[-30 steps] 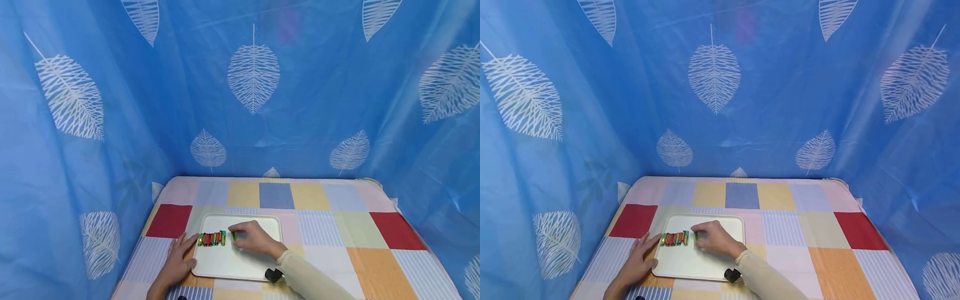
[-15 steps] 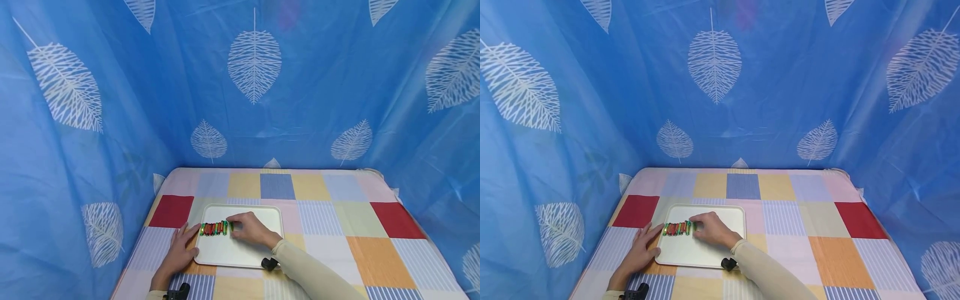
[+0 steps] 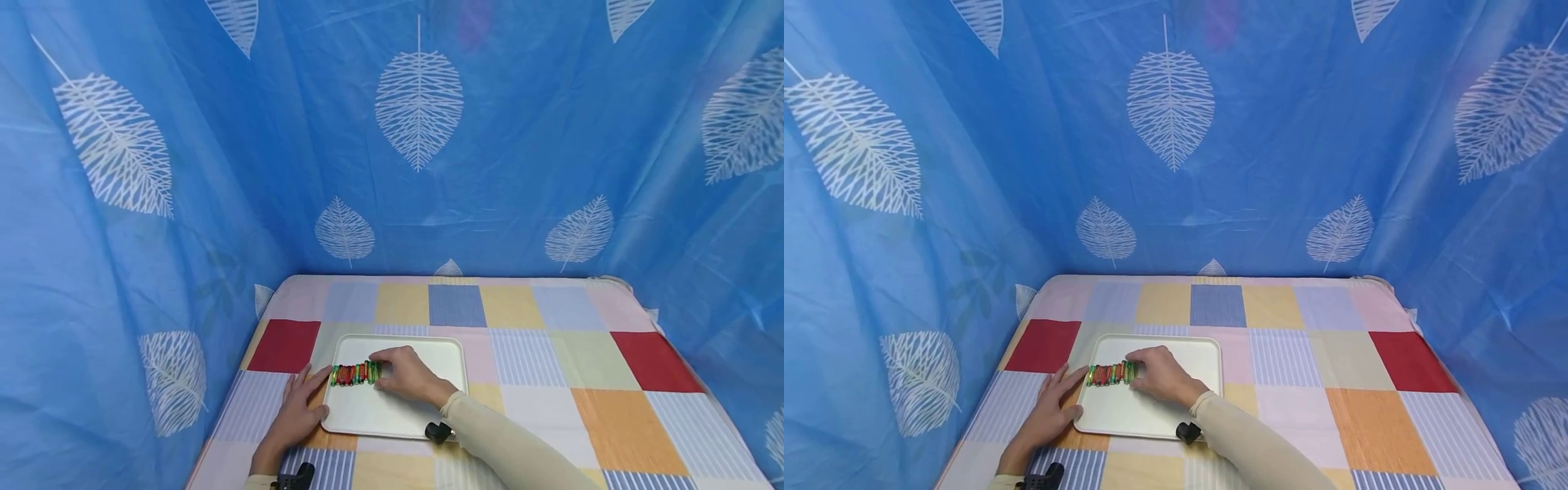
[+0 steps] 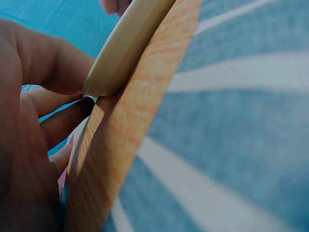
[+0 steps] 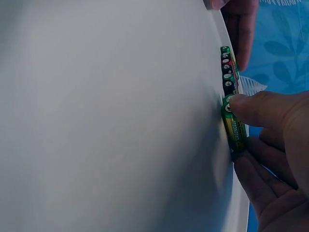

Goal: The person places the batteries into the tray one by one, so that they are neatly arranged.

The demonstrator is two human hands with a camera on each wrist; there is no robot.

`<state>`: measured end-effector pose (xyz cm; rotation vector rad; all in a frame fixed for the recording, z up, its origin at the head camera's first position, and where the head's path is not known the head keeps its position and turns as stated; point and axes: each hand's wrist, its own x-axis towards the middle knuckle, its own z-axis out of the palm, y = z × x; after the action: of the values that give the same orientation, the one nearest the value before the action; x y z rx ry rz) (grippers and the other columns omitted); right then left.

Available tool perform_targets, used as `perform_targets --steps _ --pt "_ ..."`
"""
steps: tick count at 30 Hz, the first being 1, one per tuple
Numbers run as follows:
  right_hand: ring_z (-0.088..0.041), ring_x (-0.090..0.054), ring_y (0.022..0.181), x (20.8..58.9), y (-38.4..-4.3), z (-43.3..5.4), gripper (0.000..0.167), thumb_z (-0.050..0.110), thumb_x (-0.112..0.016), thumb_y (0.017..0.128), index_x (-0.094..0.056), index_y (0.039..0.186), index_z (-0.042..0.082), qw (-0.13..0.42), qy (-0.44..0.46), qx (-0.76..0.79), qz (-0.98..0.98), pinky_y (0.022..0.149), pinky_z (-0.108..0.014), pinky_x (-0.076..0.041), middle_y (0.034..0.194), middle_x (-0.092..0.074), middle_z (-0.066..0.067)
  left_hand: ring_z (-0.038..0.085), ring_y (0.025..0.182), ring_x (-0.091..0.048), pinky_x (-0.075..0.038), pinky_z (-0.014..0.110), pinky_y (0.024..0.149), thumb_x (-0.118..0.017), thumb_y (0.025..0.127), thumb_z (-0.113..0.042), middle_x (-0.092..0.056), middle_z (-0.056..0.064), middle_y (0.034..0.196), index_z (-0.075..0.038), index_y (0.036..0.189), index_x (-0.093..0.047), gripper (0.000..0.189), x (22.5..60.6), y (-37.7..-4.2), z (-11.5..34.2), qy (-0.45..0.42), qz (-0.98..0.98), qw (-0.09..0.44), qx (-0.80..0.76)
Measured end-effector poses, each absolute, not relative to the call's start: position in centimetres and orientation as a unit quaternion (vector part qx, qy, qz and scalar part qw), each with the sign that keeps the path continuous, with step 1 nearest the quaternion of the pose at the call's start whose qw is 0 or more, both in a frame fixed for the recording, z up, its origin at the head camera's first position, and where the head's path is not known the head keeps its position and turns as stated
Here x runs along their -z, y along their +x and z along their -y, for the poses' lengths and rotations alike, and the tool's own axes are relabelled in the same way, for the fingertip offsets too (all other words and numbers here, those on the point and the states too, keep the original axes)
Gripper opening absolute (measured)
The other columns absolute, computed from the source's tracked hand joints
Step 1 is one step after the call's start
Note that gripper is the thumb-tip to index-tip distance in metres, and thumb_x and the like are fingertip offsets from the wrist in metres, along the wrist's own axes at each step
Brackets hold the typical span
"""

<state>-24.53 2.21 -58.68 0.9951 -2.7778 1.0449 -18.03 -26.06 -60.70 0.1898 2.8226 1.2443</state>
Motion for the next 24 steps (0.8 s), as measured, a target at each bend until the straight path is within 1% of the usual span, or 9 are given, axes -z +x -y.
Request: perform_targets --steps 3,4,7,10,12,17,21,24 --pt "-0.025 -0.076 0.124 58.7 -24.6 -2.2 0.051 0.011 -0.091 0.083 -0.078 0.132 0.004 0.009 0.315 -0.336 0.888 0.109 -0.037 -0.061 0.128 -0.081 -0.009 0.049 0.167 -0.016 0.007 0.071 0.135 -0.072 0.080 -0.009 -0.048 0.024 0.168 -0.017 0.161 -0.057 0.083 60.6 -18.1 25.9 0.056 -0.914 0.032 -0.401" --pt "-0.025 -0.076 0.124 58.7 -24.6 -2.2 0.052 0.011 -0.091 0.083 -0.077 0.133 0.004 0.008 0.314 -0.339 0.887 0.109 -0.037 -0.060 0.128 -0.081 -0.009 0.050 0.167 -0.017 0.005 0.073 0.134 -0.073 0.079 -0.008 -0.048 0.025 0.168 -0.016 0.160 -0.057 0.083 60.6 -18.1 25.9 0.059 -0.915 0.029 -0.399" --pt "-0.024 -0.076 0.123 59.0 -24.4 -1.9 0.053 0.012 -0.091 0.082 -0.078 0.133 0.004 0.006 0.314 -0.344 0.885 0.108 -0.036 -0.061 0.128 -0.081 -0.009 0.050 0.166 -0.017 0.005 0.073 0.134 -0.073 0.079 -0.008 -0.048 0.025 0.167 -0.016 0.160 -0.058 0.083 60.6 -17.9 26.2 0.059 -0.918 0.030 -0.392" --pt "-0.024 -0.076 0.123 59.1 -24.2 -1.7 0.053 0.013 -0.091 0.082 -0.077 0.133 0.004 0.004 0.314 -0.350 0.883 0.108 -0.035 -0.061 0.127 -0.081 -0.009 0.052 0.166 -0.018 0.005 0.074 0.133 -0.074 0.078 -0.007 -0.049 0.026 0.167 -0.016 0.159 -0.059 0.083 60.7 -17.6 26.5 0.060 -0.919 0.031 -0.388" --pt "-0.022 -0.076 0.122 59.0 -24.0 -1.7 0.053 0.014 -0.091 0.083 -0.077 0.133 0.004 0.005 0.311 -0.348 0.884 0.108 -0.034 -0.061 0.127 -0.081 -0.008 0.051 0.166 -0.018 0.007 0.073 0.134 -0.074 0.078 -0.007 -0.048 0.026 0.167 -0.017 0.160 -0.058 0.083 60.8 -17.5 26.6 0.057 -0.919 0.036 -0.388" --pt "-0.022 -0.076 0.124 58.8 -24.0 -2.5 0.052 0.019 -0.088 0.087 -0.076 0.135 0.004 0.012 0.306 -0.350 0.885 0.108 -0.034 -0.061 0.131 -0.080 -0.007 0.051 0.166 -0.017 0.006 0.073 0.134 -0.074 0.079 -0.007 -0.046 0.027 0.169 -0.017 0.160 -0.058 0.084 60.7 -17.7 26.5 0.057 -0.918 0.041 -0.391" --pt "-0.025 -0.077 0.121 58.7 -24.0 -3.9 0.048 0.022 -0.084 0.092 -0.076 0.136 0.003 0.022 0.309 -0.366 0.877 0.105 -0.037 -0.063 0.133 -0.080 -0.009 0.051 0.167 -0.015 0.007 0.073 0.134 -0.075 0.078 -0.008 -0.044 0.027 0.170 -0.018 0.160 -0.058 0.085 60.5 -17.8 26.6 0.051 -0.920 0.046 -0.386" --pt "-0.028 -0.077 0.119 58.4 -23.4 -5.9 0.045 0.023 -0.080 0.097 -0.075 0.137 0.002 0.025 0.299 -0.378 0.876 0.103 -0.042 -0.064 0.134 -0.079 -0.010 0.052 0.166 -0.016 0.006 0.073 0.134 -0.075 0.077 -0.008 -0.046 0.026 0.169 -0.019 0.160 -0.059 0.085 60.8 -17.6 26.0 0.050 -0.920 0.042 -0.386"
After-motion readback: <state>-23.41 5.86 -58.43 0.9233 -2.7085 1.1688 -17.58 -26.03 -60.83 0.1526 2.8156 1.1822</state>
